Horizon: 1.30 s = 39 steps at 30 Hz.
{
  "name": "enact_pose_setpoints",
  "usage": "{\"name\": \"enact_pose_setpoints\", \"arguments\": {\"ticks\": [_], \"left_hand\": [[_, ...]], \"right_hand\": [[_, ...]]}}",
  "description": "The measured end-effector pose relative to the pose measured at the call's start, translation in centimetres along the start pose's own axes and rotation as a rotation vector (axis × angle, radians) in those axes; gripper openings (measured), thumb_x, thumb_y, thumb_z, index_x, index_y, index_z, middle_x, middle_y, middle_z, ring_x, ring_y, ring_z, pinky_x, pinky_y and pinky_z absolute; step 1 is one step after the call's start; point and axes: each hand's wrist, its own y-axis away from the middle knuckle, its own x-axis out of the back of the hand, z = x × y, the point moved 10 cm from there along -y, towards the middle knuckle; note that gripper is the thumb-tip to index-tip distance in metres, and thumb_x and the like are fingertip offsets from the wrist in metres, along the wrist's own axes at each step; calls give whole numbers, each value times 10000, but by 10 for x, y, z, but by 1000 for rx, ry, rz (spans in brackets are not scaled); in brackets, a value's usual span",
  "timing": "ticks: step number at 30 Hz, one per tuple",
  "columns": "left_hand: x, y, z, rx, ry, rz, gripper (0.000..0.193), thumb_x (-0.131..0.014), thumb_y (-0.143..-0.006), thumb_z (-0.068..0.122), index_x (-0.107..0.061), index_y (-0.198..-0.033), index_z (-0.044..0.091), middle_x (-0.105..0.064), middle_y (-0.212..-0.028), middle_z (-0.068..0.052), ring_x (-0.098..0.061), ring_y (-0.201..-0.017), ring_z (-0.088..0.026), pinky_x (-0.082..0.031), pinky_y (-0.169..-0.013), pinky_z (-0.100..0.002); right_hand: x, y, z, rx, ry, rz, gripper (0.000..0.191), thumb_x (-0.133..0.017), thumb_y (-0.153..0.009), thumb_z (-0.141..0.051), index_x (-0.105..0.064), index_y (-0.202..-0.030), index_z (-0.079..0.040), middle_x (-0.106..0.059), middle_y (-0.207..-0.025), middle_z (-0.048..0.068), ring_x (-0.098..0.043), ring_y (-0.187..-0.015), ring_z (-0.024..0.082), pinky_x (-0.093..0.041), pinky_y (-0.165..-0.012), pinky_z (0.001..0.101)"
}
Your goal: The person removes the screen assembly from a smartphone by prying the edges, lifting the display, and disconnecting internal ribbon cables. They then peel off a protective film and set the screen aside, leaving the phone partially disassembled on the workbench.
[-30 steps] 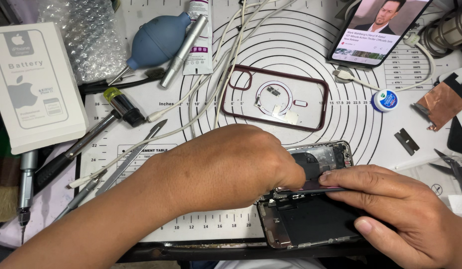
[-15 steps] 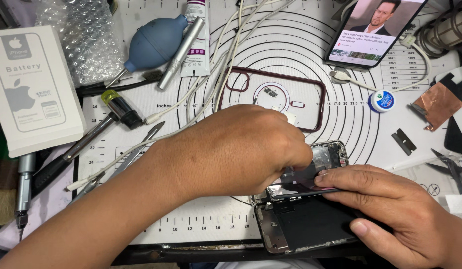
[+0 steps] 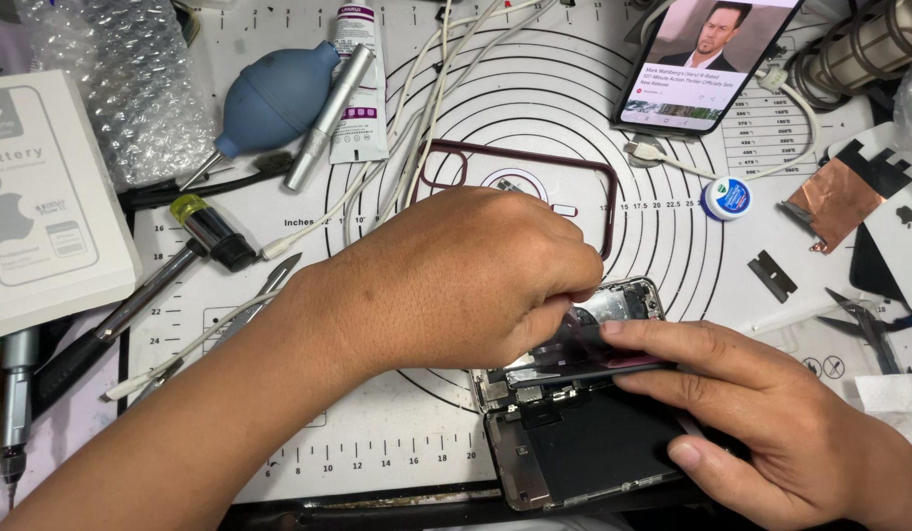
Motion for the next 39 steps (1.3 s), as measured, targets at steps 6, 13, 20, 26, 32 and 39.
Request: {"name": "enact_pose_setpoints", "arguments": {"ticks": [6, 13, 20, 26, 32, 39], "left_hand": [[1, -2, 2, -34, -21, 24, 83, -717, -818, 104, -704, -738, 85, -692, -692, -46, -707, -730, -224, -561, -667, -422], [11, 6, 12, -118, -22, 181, 56, -738, -812, 128, -719, -786, 83, -670, -795, -84, -699, -791, -251, -560, -652, -394], [-12, 23, -13, 304, 241, 120, 197, -669, -957, 182, -749, -1113, 93, -774, -841, -119, -775, -758, -254, -606, -711, -368], [-28, 36, -2, 333, 510, 58, 572, -675, -908, 188, -529, -1440, 38, -770, -923, -115, -787, -763, -252, -619, -692, -360], [-23, 43, 33, 87, 239, 246, 656, -723, -867, 83, -461, -1456, -32, -711, -1056, -208, -711, -946, -371, -574, -847, -437], [-31, 44, 37, 63, 173, 360, 325, -685, -909, -14, -550, -1204, 8, -702, -971, -156, -699, -931, -358, -557, -853, -452]], "right_hand": [[1, 1, -2, 14, 29, 9, 426, -584, -948, -234, -647, -1257, 52, -540, -1489, 217, -635, -1293, 290, -527, -1028, 379], [2, 0, -3, 17, 16, 7, 435, -590, -946, -231, -649, -1277, 46, -583, -1430, 205, -637, -1281, 301, -515, -1031, 384], [6, 0, -5, 32, -1, 31, 420, -598, -931, -208, -652, -1255, 53, -601, -1400, 212, -651, -1254, 309, -520, -1028, 388], [8, 0, -5, 37, -31, 34, 433, -602, -932, -207, -643, -1266, 65, -592, -1402, 230, -658, -1237, 314, -530, -1012, 383], [11, -2, -10, 52, -46, 42, 424, -594, -945, -207, -638, -1268, 64, -548, -1440, 257, -621, -1300, 348, -515, -1042, 395], [21, 6, -3, -12, -87, 163, 312, -637, -926, -194, -589, -1162, 5, -524, -1385, 243, -594, -1249, 305, -530, -1028, 382]]}}
